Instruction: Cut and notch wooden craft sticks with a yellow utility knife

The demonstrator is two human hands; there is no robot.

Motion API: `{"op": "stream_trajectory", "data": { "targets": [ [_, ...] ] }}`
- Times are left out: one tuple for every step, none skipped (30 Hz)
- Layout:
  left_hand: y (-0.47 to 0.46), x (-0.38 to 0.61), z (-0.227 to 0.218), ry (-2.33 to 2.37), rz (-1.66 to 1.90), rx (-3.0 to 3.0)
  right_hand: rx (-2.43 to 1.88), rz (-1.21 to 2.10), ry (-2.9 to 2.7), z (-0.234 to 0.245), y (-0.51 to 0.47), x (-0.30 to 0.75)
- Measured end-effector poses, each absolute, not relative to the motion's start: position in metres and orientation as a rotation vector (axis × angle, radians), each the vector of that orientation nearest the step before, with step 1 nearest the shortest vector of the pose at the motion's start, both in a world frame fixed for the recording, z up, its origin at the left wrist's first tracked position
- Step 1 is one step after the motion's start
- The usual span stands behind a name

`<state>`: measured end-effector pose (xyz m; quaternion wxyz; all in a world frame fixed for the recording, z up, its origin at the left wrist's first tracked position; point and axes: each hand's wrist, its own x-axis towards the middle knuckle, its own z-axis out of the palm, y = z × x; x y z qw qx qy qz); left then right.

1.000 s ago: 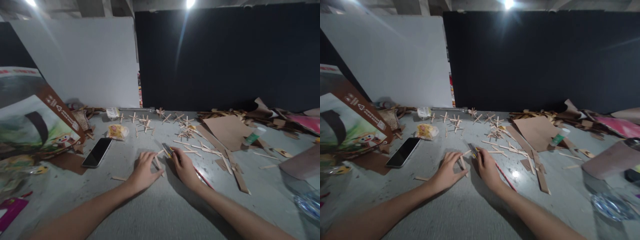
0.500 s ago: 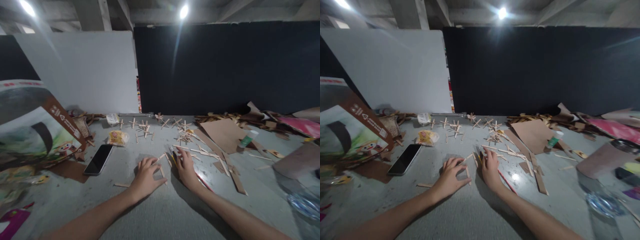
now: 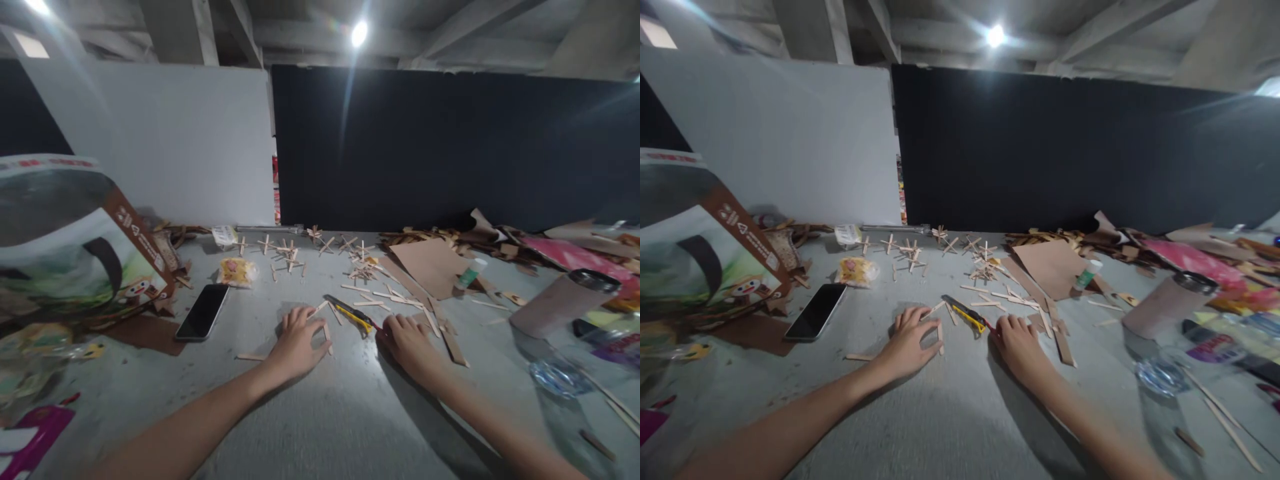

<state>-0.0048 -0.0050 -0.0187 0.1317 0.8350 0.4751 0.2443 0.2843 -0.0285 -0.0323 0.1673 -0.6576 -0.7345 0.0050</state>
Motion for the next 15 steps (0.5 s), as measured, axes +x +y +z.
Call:
{"op": "stream_trajectory", "data": {
  "targets": [
    [-0.005, -0.005, -0.02, 1.373, 0.728, 2.428, -1.875, 0.026, -2.094, -0.037, -0.034, 0.286],
    [-0.005, -0.005, -0.02, 1.366, 0.746, 2.433, -1.871, 0.025, -2.095, -0.04, -0.038, 0.287],
    [-0.004, -0.005, -0.021, 1.362, 0.76, 2.437, -1.865, 0.023, -2.09, -0.043, -0.042, 0.288],
    [-0.004, -0.005, -0.021, 1.362, 0.773, 2.44, -1.861, 0.019, -2.076, -0.045, -0.044, 0.288],
    [-0.004, -0.005, -0.022, 1.364, 0.783, 2.442, -1.862, 0.018, -2.055, -0.045, -0.045, 0.289],
    [-0.004, -0.005, -0.022, 1.369, 0.791, 2.439, -1.866, 0.021, -2.027, -0.045, -0.046, 0.29],
    [-0.004, -0.004, -0.022, 1.377, 0.795, 2.434, -1.87, 0.026, -1.996, -0.043, -0.045, 0.289],
    [-0.004, -0.004, -0.021, 1.387, 0.791, 2.425, -1.874, 0.031, -1.967, -0.04, -0.043, 0.288],
    [-0.003, -0.004, -0.021, 1.397, 0.78, 2.416, -1.861, 0.037, -1.931, -0.036, -0.041, 0.284],
    [-0.003, -0.003, -0.02, 1.404, 0.764, 2.41, -1.835, 0.038, -1.908, -0.031, -0.039, 0.279],
    [-0.003, -0.003, -0.02, 1.408, 0.749, 2.404, -1.788, 0.039, -1.877, -0.025, -0.036, 0.272],
    [-0.002, -0.003, -0.02, 1.41, 0.738, 2.399, -1.664, 0.06, -1.795, -0.02, -0.034, 0.263],
    [-0.002, -0.004, -0.02, 1.409, 0.732, 2.396, -1.51, 0.097, -1.773, -0.016, -0.031, 0.253],
    [-0.002, -0.004, -0.02, 1.406, 0.735, 2.395, -1.359, 0.131, -1.788, -0.013, -0.029, 0.243],
    [-0.002, -0.005, -0.02, 1.391, 0.737, 2.403, -1.218, 0.182, -1.839, -0.011, -0.028, 0.233]
  ]
}}
